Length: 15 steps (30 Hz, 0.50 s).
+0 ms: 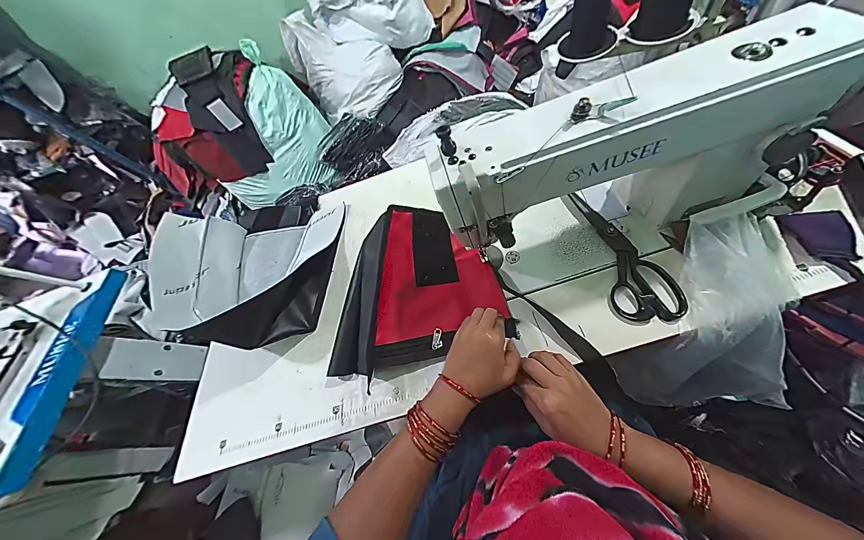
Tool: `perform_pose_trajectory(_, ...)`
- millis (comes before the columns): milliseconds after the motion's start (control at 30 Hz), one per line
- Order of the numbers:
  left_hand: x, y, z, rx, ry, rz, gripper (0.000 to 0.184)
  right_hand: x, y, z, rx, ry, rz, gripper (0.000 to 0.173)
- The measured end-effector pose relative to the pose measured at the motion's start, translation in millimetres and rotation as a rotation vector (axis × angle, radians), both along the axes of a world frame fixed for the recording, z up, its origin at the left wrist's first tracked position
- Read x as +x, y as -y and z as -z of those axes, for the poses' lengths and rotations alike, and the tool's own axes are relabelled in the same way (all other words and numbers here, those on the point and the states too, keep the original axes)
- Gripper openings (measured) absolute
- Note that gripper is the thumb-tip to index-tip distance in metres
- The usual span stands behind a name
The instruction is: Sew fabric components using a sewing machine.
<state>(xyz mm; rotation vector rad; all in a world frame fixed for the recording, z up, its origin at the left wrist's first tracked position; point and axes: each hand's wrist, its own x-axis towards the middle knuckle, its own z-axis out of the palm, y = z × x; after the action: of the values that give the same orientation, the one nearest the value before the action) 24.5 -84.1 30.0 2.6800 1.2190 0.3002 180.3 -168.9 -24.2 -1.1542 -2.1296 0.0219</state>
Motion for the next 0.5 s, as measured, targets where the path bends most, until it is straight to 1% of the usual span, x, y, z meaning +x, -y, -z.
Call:
perform_pose_trajectory(67,14.9,6.2,-15.4,-0.231,-0.037,-0.155,0.054,11.2,-2.7,-13.5,-0.122,-0.130,-0.035,0.025)
perform_pose_trajectory(100,20.0,8.8,-19.5,-0.288,-0.028,-0.212,0.059,16.5,-5.5,-20.9,-0.147,-0.205,-0.033,0.028)
perform_pose_trajectory(167,27.0,12.0,-25.0,-0.370,-0.035,-0.293,0.061,28.5,-16.0,-35.4,-0.166,-0.295,-0.006,0.038)
perform_pose_trajectory(233,34.9,12.4,-29.3,-0.445,-0.052,-0.361,0.056,40.8,-32.2,-50.0,-0.210,-0.293,0.003,0.039)
perform_pose_trajectory(333,46.9,6.2,-33.4,-0.466,-0.143,-0.364,0.051,43.6,-60.7,-60.4,-0.432,-0.169,0.066,0.038)
perform_pose_trajectory(400,51.8,-0.1,-34.0,-0.479,-0.172,-0.348,0.047,38.3,-85.2,-48.8,-0.539,-0.126,0.088,0.040)
perform_pose_trajectory(500,53.7,-7.3,-31.5,-0.453,-0.148,-0.348,0.037,25.5,-115.6,-30.1,-0.605,-0.135,0.127,0.045)
